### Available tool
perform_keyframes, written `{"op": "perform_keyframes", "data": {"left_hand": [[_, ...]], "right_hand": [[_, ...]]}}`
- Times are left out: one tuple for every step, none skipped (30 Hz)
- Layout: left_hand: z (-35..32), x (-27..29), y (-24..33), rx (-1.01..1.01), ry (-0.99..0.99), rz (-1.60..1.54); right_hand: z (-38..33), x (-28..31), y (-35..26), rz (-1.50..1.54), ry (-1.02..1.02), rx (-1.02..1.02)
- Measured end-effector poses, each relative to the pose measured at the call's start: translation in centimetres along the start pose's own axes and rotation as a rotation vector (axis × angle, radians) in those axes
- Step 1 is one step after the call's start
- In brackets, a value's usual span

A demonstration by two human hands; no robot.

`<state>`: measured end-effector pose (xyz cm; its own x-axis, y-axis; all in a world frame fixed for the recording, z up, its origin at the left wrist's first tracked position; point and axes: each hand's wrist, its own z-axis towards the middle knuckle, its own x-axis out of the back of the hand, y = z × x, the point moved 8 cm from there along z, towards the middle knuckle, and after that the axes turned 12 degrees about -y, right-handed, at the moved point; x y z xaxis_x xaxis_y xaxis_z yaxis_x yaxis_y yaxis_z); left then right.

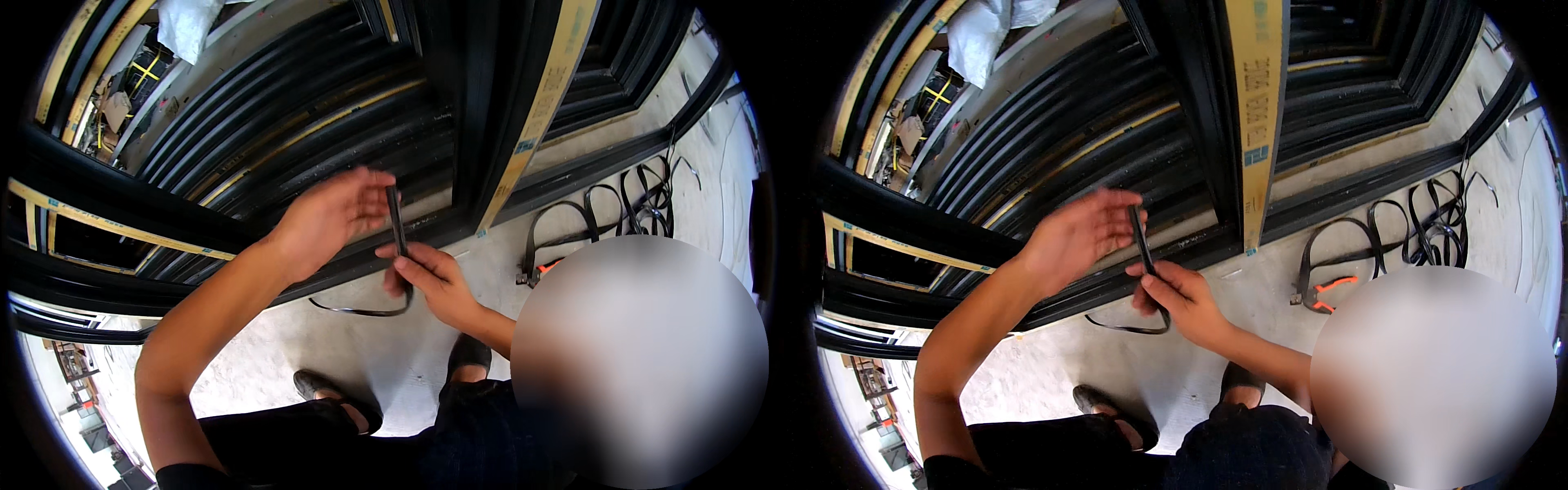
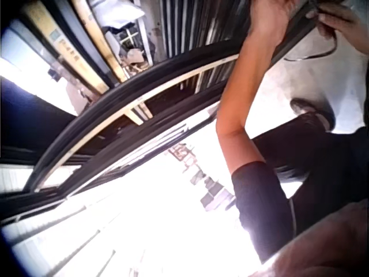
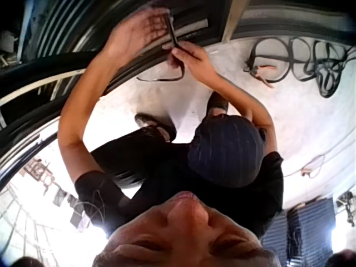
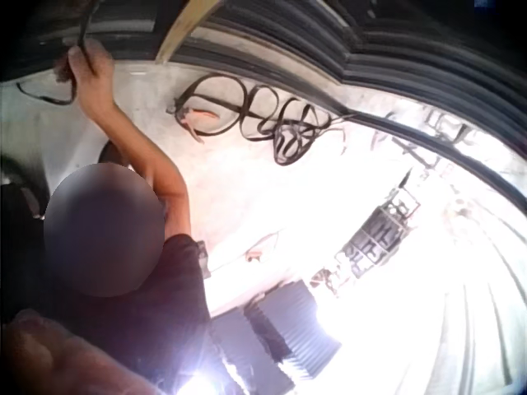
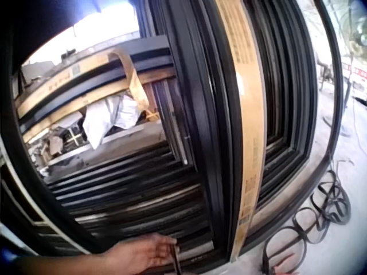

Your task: The person assembles a window frame by inserting a black rubber seal into the frame's groove. They use a pair of pliers to cut a piece of the seal to the correct length and then press it into place along the frame's edge.

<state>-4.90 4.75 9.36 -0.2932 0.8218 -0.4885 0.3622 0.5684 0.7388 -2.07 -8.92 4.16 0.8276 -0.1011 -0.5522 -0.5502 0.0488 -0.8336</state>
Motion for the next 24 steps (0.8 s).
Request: {"op": "perform_keyframes", "data": {"left_hand": [[-0.8, -0.5, 0.1, 0.021, -0.003, 0.123], [-1.7, -0.9, 0.1, 0.043, -0.001, 0.246], [-2.6, -1.7, 0.3, 0.050, -0.033, 0.342], [-3.1, -2.1, 0.1, 0.068, -0.033, 0.350], [-3.7, -2.4, 0.0, 0.085, -0.028, 0.361], [-4.3, -2.7, -0.2, 0.100, -0.021, 0.370], [-4.8, -2.6, -0.2, 0.068, 0.068, 0.367], [-5.2, -1.9, -0.2, 0.067, 0.100, 0.448], [-5.7, -1.2, 0.1, 0.030, 0.122, 0.490], [-6.5, -1.0, 0.6, -0.007, 0.150, 0.531], [-7.2, -1.7, 1.5, -0.006, 0.157, 0.558], [-8.7, -2.1, 3.0, 0.002, 0.208, 0.598], [-9.5, -2.2, 4.1, -0.039, 0.222, 0.649], [-10.3, -1.7, 4.5, -0.059, 0.248, 0.700], [-9.2, -1.8, 4.9, -0.151, 0.209, 0.631], [-8.2, -1.9, 5.5, -0.234, 0.153, 0.558], [-7.8, -2.9, 7.3, -0.244, 0.132, 0.566], [-9.4, -2.9, 8.1, -0.240, 0.160, 0.548], [-10.9, -2.6, 9.0, -0.302, 0.139, 0.510], [-12.4, -3.1, 9.9, -0.287, 0.154, 0.448], [-13.6, -3.0, 10.9, -0.326, 0.129, 0.395], [-14.5, -3.0, 11.9, -0.366, 0.098, 0.345], [-15.1, -3.3, 12.8, -0.400, 0.092, 0.382], [-15.7, -3.4, 13.8, -0.434, 0.085, 0.421]], "right_hand": [[-0.3, 0.0, -0.6, 0.021, -0.026, -0.044], [-0.6, -0.4, -1.0, 0.044, -0.055, -0.090], [-0.8, -0.9, -1.7, 0.009, -0.062, -0.139], [-0.9, -1.2, -2.2, 0.009, -0.065, -0.149], [-0.9, -1.7, -2.5, 0.009, -0.073, -0.157], [-0.8, -2.1, -2.7, 0.008, -0.084, -0.167], [-0.7, -2.5, -2.9, -0.014, -0.102, -0.160], [-0.5, -2.9, -3.0, -0.011, -0.096, -0.166], [-0.1, -3.4, -3.2, -0.011, -0.103, -0.171], [0.2, -4.1, -3.2, -0.011, -0.114, -0.179], [0.7, -4.0, -2.9, 0.038, -0.107, -0.123], [1.2, -4.9, -3.2, 0.137, -0.114, -0.178], [1.7, -4.9, -3.4, 0.134, -0.084, -0.176], [2.4, -5.5, -4.0, 0.063, -0.111, -0.170], [2.5, -5.1, -6.0, 0.080, -0.096, -0.119], [2.9, -4.8, -7.8, 0.084, -0.061, -0.070], [3.2, -4.3, -9.6, 0.062, -0.035, -0.036], [4.1, -5.3, -10.1, 0.051, -0.032, -0.041], [5.2, -6.5, -10.7, -0.042, -0.078, -0.035], [6.1, -7.3, -11.6, -0.136, -0.111, -0.030], [7.1, -8.8, -13.1, -0.287, -0.173, 0.011], [8.0, -10.4, -14.6, -0.329, -0.190, 0.078], [8.7, -11.5, -15.8, -0.450, -0.224, 0.107], [9.4, -12.5, -17.1, -0.570, -0.255, 0.139]]}}
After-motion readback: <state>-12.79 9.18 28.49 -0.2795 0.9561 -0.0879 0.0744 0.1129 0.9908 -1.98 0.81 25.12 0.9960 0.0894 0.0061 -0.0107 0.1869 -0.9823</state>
